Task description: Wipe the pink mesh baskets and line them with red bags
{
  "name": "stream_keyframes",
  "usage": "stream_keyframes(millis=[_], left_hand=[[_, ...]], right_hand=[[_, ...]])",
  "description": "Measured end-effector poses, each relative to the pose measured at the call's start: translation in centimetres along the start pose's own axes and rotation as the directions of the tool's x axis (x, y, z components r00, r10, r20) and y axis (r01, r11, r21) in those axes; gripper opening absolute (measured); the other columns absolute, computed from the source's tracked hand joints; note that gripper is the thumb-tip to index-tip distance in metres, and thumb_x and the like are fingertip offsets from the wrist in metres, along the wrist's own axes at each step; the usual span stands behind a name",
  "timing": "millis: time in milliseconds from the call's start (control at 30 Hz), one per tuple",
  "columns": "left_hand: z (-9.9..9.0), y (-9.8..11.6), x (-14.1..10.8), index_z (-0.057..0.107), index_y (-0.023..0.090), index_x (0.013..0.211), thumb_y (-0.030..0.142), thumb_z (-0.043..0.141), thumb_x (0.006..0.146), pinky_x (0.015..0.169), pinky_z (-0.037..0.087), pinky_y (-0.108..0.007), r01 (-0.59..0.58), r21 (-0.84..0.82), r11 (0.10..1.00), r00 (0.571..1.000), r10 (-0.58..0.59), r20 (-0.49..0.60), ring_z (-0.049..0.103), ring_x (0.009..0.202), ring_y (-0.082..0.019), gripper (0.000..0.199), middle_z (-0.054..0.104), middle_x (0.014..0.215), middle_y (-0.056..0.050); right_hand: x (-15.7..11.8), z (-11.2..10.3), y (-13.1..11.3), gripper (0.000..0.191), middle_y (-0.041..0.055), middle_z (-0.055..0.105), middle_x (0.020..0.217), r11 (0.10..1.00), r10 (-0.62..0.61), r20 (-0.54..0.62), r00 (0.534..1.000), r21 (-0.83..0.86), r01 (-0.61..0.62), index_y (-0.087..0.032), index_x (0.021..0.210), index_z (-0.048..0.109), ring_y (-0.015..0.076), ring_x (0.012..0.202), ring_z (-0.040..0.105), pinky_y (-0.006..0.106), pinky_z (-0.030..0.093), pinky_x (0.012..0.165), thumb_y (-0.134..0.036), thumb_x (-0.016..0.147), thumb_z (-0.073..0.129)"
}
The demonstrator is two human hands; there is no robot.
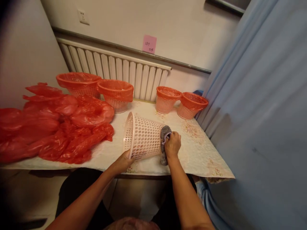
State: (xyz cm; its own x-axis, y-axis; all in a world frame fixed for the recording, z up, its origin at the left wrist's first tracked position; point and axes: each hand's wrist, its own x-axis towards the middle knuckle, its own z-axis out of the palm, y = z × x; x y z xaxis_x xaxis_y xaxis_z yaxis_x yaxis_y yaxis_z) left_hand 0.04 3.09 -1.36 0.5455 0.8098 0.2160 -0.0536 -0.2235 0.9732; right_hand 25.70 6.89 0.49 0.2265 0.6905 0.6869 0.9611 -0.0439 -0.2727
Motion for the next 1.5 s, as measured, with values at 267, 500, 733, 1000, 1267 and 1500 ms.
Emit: stream_keyframes(millis=[267, 500, 733, 1000, 1267, 1500], left_hand=[[-0.3, 0.3, 0.2, 0.06, 0.013, 0.118, 0.017, 0.05, 0.081, 0.108, 0.036, -0.04, -0.031, 0.089, 0.996, 0.999, 0.033, -0.016, 0.056, 0.114, -0.022, 0.038, 0.064, 0.121, -0.008], [-0.2, -0.8, -0.8, 0.061, 0.013, 0.099, 0.014, 0.045, 0.079, 0.092, 0.046, -0.035, 0.021, 0.175, 0.984, 1.0, -0.023, 0.005, 0.058, 0.095, -0.021, 0.026, 0.067, 0.093, -0.005], [-0.5, -0.1, -0.8, 0.062, 0.014, 0.088, 0.015, 0.048, 0.077, 0.084, 0.048, -0.033, 0.043, 0.187, 0.982, 0.999, -0.046, 0.015, 0.057, 0.088, -0.02, 0.018, 0.066, 0.085, -0.003], [-0.4, 1.8, -0.1, 0.066, 0.012, 0.083, 0.017, 0.054, 0.076, 0.081, 0.05, -0.033, -0.042, 0.154, 0.987, 0.999, 0.042, 0.002, 0.056, 0.08, -0.018, 0.015, 0.067, 0.084, -0.004], [0.4, 1.2, -1.3, 0.06, 0.013, 0.115, 0.011, 0.049, 0.078, 0.1, 0.043, -0.037, 0.001, 0.08, 0.997, 1.0, -0.003, 0.021, 0.059, 0.105, -0.021, 0.039, 0.068, 0.111, -0.007], [0.5, 0.2, -2.1, 0.059, 0.015, 0.123, 0.005, 0.045, 0.072, 0.11, 0.035, -0.041, 0.003, 0.097, 0.995, 1.0, -0.004, 0.01, 0.056, 0.117, -0.021, 0.053, 0.066, 0.12, -0.005]], right_hand=[[-8.0, -1.2, -8.1, 0.036, 0.0097, 0.053, 0.105, 0.924, -0.089, -0.062, 0.994, 0.368, 0.106, -0.016, 0.107, 0.057, 0.0234, 0.1, 0.047, 0.04, 0.043, 0.088, -0.008, 0.073, 0.048], [-5.2, -3.1, -12.8, 0.044, 0.0099, 0.054, 0.111, 0.877, -0.222, -0.067, 0.973, 0.421, 0.229, -0.018, 0.113, 0.061, 0.0235, 0.102, 0.046, 0.04, 0.043, 0.09, -0.008, 0.071, 0.05], [-4.7, -3.6, -13.1, 0.05, 0.0102, 0.055, 0.112, 0.886, -0.264, -0.038, 0.964, 0.386, 0.258, -0.018, 0.113, 0.062, 0.024, 0.102, 0.045, 0.04, 0.043, 0.089, -0.005, 0.067, 0.048], [-6.6, -4.0, -12.9, 0.048, 0.0095, 0.055, 0.109, 0.891, -0.262, -0.028, 0.965, 0.376, 0.253, -0.019, 0.111, 0.063, 0.0239, 0.098, 0.046, 0.039, 0.043, 0.086, -0.005, 0.067, 0.049], [-1.7, -4.6, -13.6, 0.041, 0.0069, 0.058, 0.104, 0.912, -0.294, 0.024, 0.955, 0.306, 0.274, -0.02, 0.107, 0.063, 0.0226, 0.097, 0.045, 0.034, 0.041, 0.085, -0.005, 0.07, 0.052], [3.7, -2.5, -7.9, 0.015, 0.0065, 0.06, 0.095, 0.958, -0.287, 0.12, 0.95, 0.04, 0.284, -0.018, 0.09, 0.065, 0.0195, 0.087, 0.044, 0.029, 0.032, 0.069, -0.014, 0.082, 0.053]])
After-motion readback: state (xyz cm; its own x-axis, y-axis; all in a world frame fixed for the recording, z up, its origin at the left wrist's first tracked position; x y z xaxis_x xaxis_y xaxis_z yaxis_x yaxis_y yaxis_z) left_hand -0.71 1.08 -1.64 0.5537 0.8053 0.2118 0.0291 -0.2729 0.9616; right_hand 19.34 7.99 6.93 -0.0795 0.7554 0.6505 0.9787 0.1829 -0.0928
